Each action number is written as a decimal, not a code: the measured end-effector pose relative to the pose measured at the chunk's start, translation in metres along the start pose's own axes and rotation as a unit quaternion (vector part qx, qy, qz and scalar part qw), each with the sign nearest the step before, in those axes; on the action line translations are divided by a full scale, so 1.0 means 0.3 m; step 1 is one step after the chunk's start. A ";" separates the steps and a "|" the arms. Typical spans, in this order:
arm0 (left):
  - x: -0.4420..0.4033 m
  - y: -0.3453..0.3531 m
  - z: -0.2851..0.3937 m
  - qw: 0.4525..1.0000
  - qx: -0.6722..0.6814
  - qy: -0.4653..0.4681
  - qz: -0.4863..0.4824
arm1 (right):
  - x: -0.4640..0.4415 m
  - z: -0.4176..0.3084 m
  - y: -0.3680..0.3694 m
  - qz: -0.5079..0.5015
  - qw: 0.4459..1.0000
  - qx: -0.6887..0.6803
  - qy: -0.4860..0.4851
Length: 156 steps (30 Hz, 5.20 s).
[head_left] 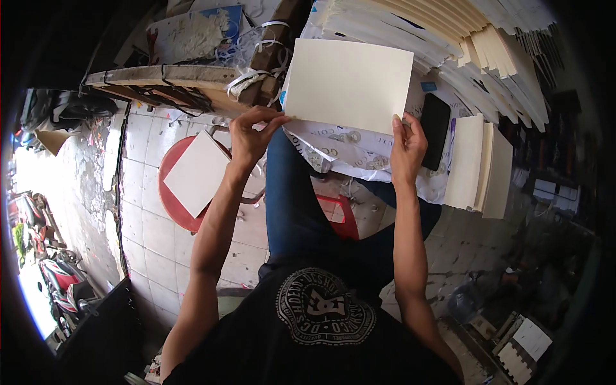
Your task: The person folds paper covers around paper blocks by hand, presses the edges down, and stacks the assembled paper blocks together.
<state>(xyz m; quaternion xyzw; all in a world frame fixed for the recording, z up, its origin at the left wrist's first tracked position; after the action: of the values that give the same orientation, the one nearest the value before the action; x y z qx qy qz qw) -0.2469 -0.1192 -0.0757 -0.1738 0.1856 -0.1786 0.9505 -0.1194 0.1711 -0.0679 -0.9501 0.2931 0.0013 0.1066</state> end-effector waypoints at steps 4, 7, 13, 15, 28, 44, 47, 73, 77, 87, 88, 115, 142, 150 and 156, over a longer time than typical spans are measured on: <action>0.018 0.007 -0.016 0.980 0.030 -0.192 0.042 | -0.001 -0.001 -0.005 0.002 1.000 0.025 -0.003; 0.020 0.033 0.002 0.968 -0.026 -0.249 -0.012 | -0.005 0.011 -0.006 0.015 1.000 0.015 0.003; 0.030 0.067 -0.067 0.969 0.030 -0.245 -0.022 | -0.013 -0.012 -0.023 0.027 0.995 0.095 -0.009; 0.033 0.074 -0.082 0.966 0.047 -0.252 -0.038 | -0.014 -0.037 -0.030 0.038 0.987 0.152 -0.032; 0.033 0.089 -0.054 0.967 0.059 -0.246 -0.019 | -0.028 -0.045 -0.036 0.043 0.960 0.249 -0.123; 0.070 0.065 -0.049 0.963 0.082 -0.258 -0.018 | -0.015 -0.034 -0.032 0.029 0.954 0.257 -0.152; 0.073 0.072 -0.056 0.960 0.108 -0.259 -0.012 | -0.015 -0.001 -0.036 0.021 0.956 0.254 -0.143; 0.126 0.043 -0.002 0.882 0.348 -0.317 -0.032 | 0.081 -0.102 0.078 -0.116 0.825 0.487 -0.260; 0.152 -0.020 0.017 0.869 0.345 -0.355 -0.004 | 0.048 -0.065 0.078 -0.182 0.810 0.438 -0.344; 0.063 -0.003 0.577 0.917 -0.270 0.207 -0.210 | 0.229 -0.564 0.061 -0.231 0.809 0.289 -0.456; 0.059 -0.044 0.585 0.932 -0.228 0.147 -0.240 | 0.247 -0.611 0.039 -0.244 0.822 0.247 -0.451; 0.924 -0.348 -0.471 0.878 -0.444 -0.152 -0.094 | 0.256 -0.531 -0.650 0.086 0.925 0.194 -0.316; -0.100 0.443 1.303 0.857 -0.224 0.462 -0.049 | 0.114 -0.857 -0.676 0.028 0.645 0.633 -0.427; 0.192 0.193 1.108 0.908 -0.198 0.285 -0.234 | 0.489 -0.957 -0.437 -0.222 0.795 0.476 -0.305; 0.286 -0.353 0.701 0.953 -0.293 0.009 -0.080 | 0.426 -0.702 -0.454 -0.213 0.926 0.180 -0.253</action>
<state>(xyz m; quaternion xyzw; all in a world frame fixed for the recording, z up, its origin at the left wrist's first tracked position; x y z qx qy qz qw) -0.1141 -0.1912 0.1245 -0.4573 0.2242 -0.1934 0.8385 0.0496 0.1669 0.1571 -0.9230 0.0423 0.1662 0.3445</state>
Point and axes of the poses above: each hand's wrist, its own x-axis away from the middle knuckle, its own y-axis out of the palm, z = x × y, the point moved 6 cm from there along -x, towards the middle knuckle, and after that the axes turned 6 degrees about -z, right-handed, at the moved point
